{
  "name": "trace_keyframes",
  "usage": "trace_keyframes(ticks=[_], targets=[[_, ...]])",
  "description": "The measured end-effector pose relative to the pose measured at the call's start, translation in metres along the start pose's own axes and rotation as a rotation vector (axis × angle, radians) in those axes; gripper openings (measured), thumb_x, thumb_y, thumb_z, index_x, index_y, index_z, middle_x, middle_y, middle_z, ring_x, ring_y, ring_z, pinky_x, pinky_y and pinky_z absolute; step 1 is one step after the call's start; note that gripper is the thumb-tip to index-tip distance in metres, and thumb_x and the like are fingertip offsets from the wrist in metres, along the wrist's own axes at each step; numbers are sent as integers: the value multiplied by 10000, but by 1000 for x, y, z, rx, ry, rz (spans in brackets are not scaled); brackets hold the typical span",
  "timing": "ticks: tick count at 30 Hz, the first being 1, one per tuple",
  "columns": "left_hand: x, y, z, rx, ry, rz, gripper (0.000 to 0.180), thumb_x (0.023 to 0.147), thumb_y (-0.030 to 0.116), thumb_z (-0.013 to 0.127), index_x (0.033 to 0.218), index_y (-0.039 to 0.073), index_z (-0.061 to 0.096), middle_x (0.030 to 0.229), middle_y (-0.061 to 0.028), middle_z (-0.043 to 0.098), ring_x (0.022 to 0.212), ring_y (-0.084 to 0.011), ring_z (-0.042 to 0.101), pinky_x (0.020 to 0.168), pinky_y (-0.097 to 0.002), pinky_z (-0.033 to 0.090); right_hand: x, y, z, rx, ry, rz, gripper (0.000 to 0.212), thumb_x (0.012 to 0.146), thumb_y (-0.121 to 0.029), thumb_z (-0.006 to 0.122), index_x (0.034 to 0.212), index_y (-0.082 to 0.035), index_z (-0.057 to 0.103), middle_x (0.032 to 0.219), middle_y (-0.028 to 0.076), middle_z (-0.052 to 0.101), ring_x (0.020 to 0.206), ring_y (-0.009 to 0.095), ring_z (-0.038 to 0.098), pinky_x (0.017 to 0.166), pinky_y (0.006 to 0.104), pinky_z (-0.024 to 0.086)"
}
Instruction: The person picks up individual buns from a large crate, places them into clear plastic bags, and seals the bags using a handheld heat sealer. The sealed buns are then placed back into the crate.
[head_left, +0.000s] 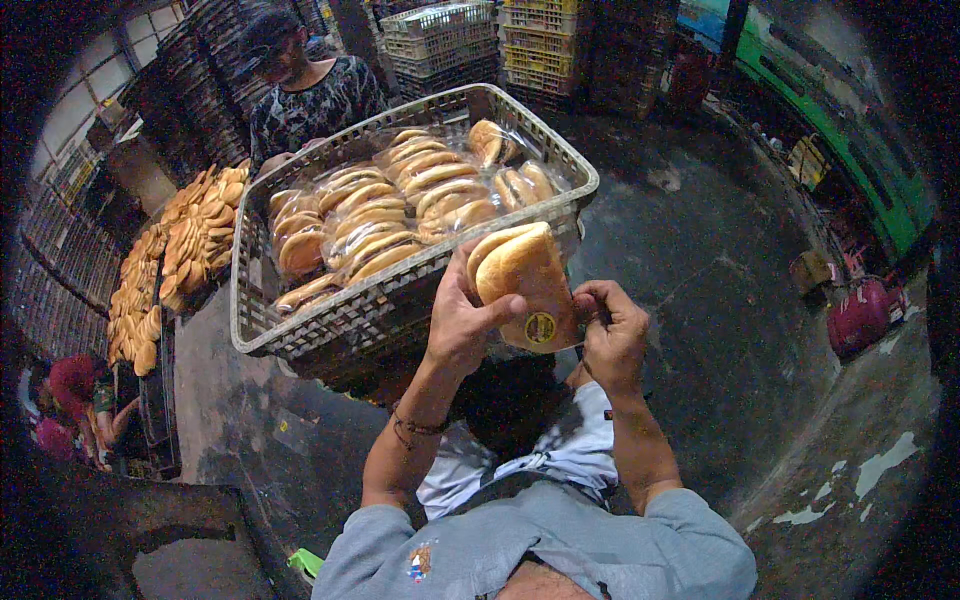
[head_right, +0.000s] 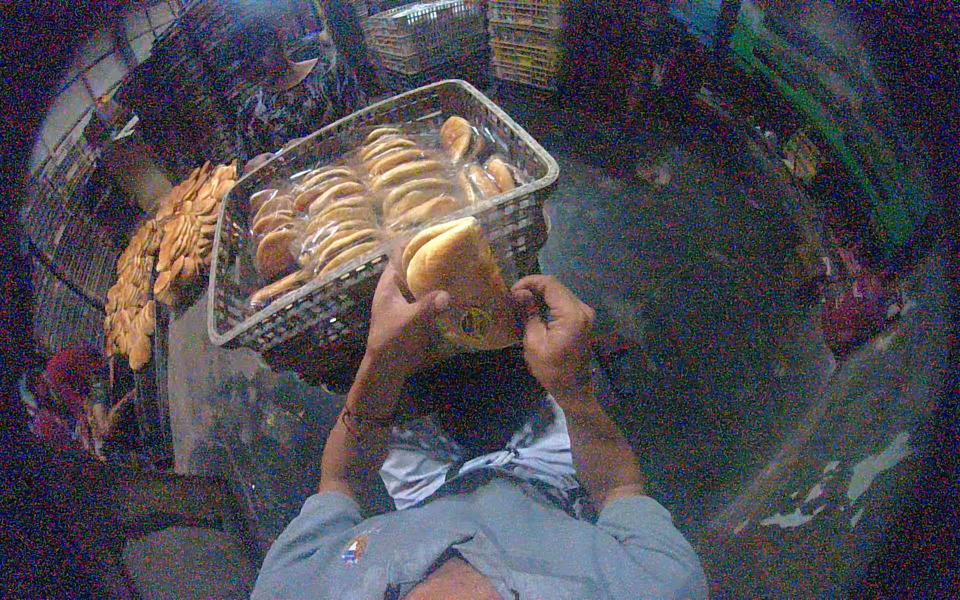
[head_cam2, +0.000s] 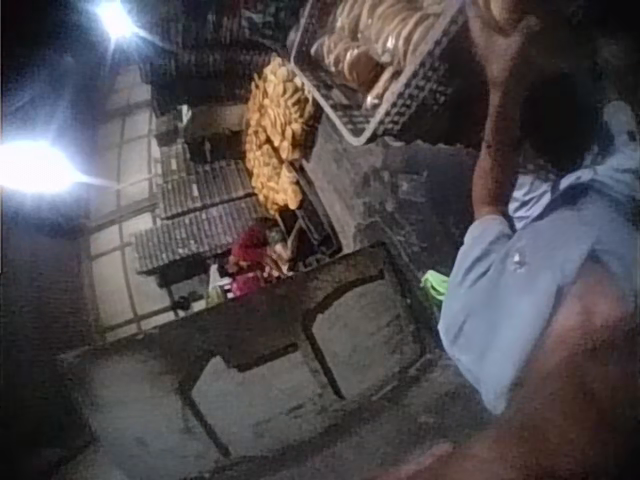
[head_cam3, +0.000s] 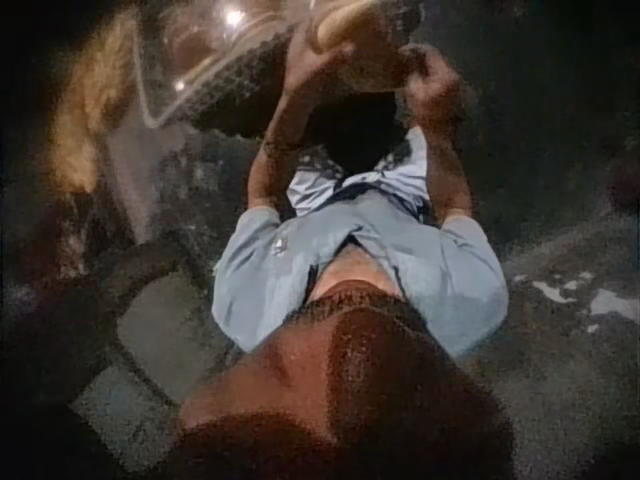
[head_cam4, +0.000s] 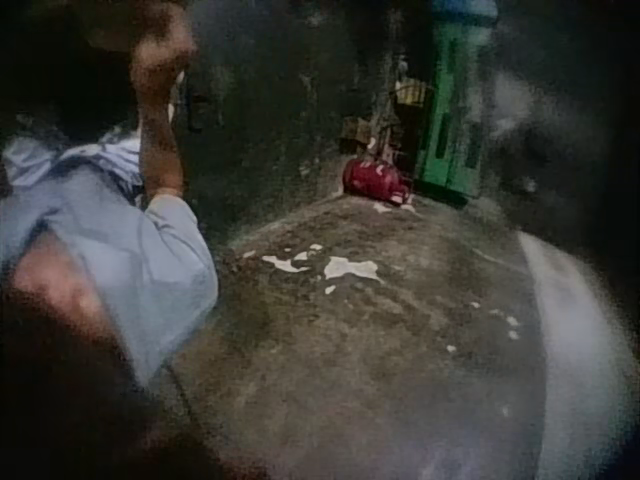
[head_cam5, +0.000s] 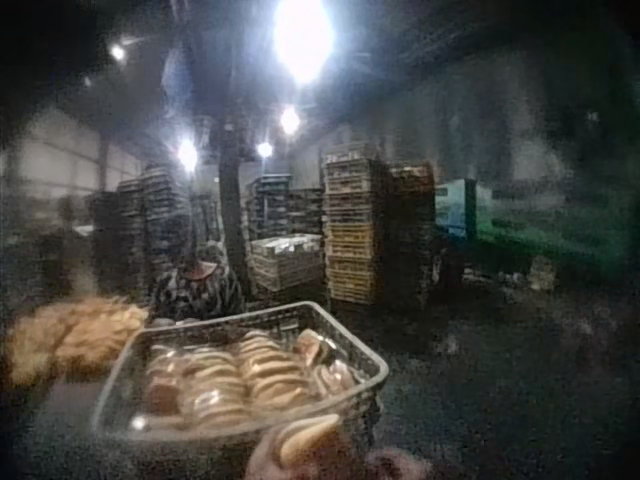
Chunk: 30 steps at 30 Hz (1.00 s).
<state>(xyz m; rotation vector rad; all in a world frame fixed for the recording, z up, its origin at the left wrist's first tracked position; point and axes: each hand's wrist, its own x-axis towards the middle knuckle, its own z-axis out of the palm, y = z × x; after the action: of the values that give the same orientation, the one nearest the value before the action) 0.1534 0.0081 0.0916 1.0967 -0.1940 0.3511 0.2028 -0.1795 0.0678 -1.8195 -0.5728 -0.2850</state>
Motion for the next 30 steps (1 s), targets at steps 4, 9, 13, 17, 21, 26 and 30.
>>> trace_keyframes(ticks=[4, 9, 13, 17, 21, 26, 30], targets=[[-1, 5, 3, -74, -47, -37, 780, 749, 106, 862, 1378, 0, 412, 1316, -122, 563, 1221, -227, 567, 1050, -370, 460, 1, 9, 3, 264, 48, 28, 180, 948, -165, 658, 1043, -13, 643, 875, 146, 699, 791, 242, 695, 715, 355, 538], [1, 7, 3, -48, 20, -102, 781, 757, 87, 847, 1397, 1, 408, 1309, -113, 568, 1217, -214, 567, 1048, -352, 458, 4, 0, 15, -40, 125, -62, 124, 973, -123, 599, 1029, -19, 639, 830, 106, 679, 774, 178, 660, 696, 318, 518], [2, 4, 8, -30, 36, -105, 795, 743, 80, 847, 1401, 3, 407, 1306, -106, 572, 1218, -214, 564, 1061, -363, 447, 6, -3, 20, 172, 100, 96, 163, 997, -186, 593, 947, -33, 620, 840, 85, 681, 827, 137, 634, 746, 304, 505], [-6, 8, 5, -49, -64, -102, 856, 674, 80, 881, 1397, -3, 429, 1333, -104, 562, 1232, -220, 556, 1076, -365, 432, 10, 24, 24, 634, -16, 30, 144, 992, -181, 601, 978, -37, 604, 907, 44, 656, 863, 114, 605, 770, 280, 495], [-10, 7, 3, -87, -67, -36, 866, 622, 20, 867, 1387, -1, 461, 1334, -99, 576, 1250, -223, 552, 1092, -375, 426, 19, 6, 31, 464, 136, 42, 197, 1005, -239, 597, 1048, -47, 605, 966, 32, 629, 920, 124, 594, 836, 281, 491], [-12, 11, 4, 117, 7, 105, 838, 648, -1, 866, 1387, 2, 470, 1350, -112, 571, 1265, -228, 549, 1097, -388, 434, -1, -22, 0, -101, 262, -324, 398, 977, -210, 637, 1317, -12, 576, 1309, 152, 628, 1008, 197, 655, 913, 361, 520], [-15, 8, 18, 106, -96, 119, 779, 706, -4, 852, 1387, -8, 473, 1384, -127, 545, 1287, -233, 530, 1094, -375, 435, 3, -28, 10, 116, 92, -398, 818, 849, -325, 766, 1497, -12, 376, 1442, 202, 513, 1284, 322, 555, 1027, 386, 481]])
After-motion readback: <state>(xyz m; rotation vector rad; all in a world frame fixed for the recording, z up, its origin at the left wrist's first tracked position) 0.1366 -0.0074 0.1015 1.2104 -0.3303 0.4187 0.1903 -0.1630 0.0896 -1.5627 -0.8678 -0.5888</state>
